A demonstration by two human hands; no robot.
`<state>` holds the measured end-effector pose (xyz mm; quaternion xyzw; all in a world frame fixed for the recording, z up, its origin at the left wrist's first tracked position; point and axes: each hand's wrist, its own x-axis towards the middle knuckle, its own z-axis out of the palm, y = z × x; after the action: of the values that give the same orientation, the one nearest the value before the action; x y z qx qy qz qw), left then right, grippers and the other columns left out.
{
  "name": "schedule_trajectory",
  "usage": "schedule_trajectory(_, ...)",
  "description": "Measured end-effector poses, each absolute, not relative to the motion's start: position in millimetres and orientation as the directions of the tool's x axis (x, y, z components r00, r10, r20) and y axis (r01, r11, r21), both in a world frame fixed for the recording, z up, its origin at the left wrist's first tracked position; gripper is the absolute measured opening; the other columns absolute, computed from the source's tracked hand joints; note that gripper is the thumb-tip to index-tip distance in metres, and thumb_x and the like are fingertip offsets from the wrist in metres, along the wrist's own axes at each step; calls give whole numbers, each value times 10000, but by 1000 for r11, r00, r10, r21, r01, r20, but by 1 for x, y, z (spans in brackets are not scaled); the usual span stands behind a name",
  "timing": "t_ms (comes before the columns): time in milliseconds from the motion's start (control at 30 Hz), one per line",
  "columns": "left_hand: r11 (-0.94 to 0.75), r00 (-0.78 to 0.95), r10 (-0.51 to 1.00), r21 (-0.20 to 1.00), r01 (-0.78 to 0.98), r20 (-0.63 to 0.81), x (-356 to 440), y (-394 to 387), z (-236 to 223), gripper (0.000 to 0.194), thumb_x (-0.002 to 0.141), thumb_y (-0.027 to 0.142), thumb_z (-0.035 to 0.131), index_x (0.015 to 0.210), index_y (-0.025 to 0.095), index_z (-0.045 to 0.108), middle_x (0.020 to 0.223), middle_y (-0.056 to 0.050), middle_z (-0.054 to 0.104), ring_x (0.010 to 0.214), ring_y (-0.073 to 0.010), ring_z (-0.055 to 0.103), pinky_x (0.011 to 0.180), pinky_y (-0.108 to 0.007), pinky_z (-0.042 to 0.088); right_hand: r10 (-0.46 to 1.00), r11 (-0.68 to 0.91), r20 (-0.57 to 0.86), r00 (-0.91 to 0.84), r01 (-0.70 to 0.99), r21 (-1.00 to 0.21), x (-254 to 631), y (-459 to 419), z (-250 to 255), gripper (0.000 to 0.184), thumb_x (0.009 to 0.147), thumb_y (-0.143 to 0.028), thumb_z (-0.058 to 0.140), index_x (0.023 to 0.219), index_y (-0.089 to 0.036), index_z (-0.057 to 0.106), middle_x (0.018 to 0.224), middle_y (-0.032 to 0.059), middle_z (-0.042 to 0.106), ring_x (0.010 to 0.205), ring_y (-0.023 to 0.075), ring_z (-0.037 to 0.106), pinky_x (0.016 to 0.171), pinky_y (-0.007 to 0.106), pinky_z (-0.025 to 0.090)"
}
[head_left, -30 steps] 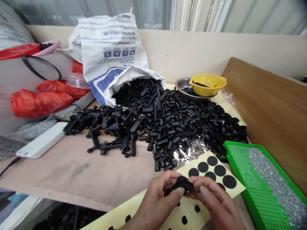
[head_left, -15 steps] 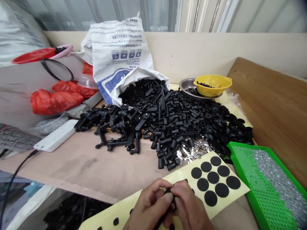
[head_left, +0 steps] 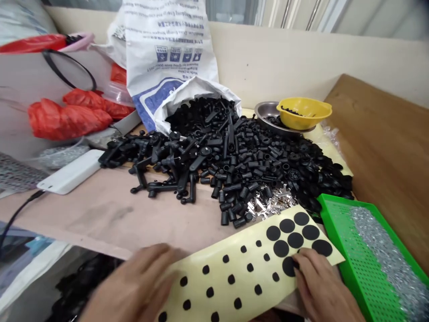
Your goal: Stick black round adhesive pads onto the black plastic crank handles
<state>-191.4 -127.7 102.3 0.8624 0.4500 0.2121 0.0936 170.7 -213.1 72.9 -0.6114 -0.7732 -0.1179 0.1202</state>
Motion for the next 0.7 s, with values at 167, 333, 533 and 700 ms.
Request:
schedule_trajectory(167,-889,769,457,260,377,447,-63,-143,79,158,915,221,446,818,201,570,773,-25,585,693,-162,546,583,-253,423,932,222,283,-226,974,45,160,-214,53,262,836,-132,440,1086,-146,518,983,157,686,877,290,678,736,418,587)
schedule_trajectory(333,-932,871,362,147,331,331,-16,-143,70,192,892,308,500,994,151,541,892,-55,557,786,-204,499,657,-340,399,931,182,339,-135,977,-112,159,-214,56,240,912,-197,386,1131,-167,479,1049,160,644,955,263,668,753,377,588)
schedule_trajectory(533,-926,912,367,163,340,181,-10,-138,73,232,888,331,520,1021,141,532,956,-57,563,816,-215,481,659,-377,399,967,145,234,-101,973,-179,161,-216,64,189,900,-163,393,1029,-212,522,1015,133,637,908,253,663,732,394,585)
schedule_trajectory(700,-938,913,345,113,327,219,-13,-138,71,278,906,303,492,1125,134,520,1062,-81,577,837,-213,492,683,-387,398,970,127,231,-70,962,-243,159,-215,77,157,915,-182,392,1014,-213,510,992,117,638,893,225,670,720,333,586)
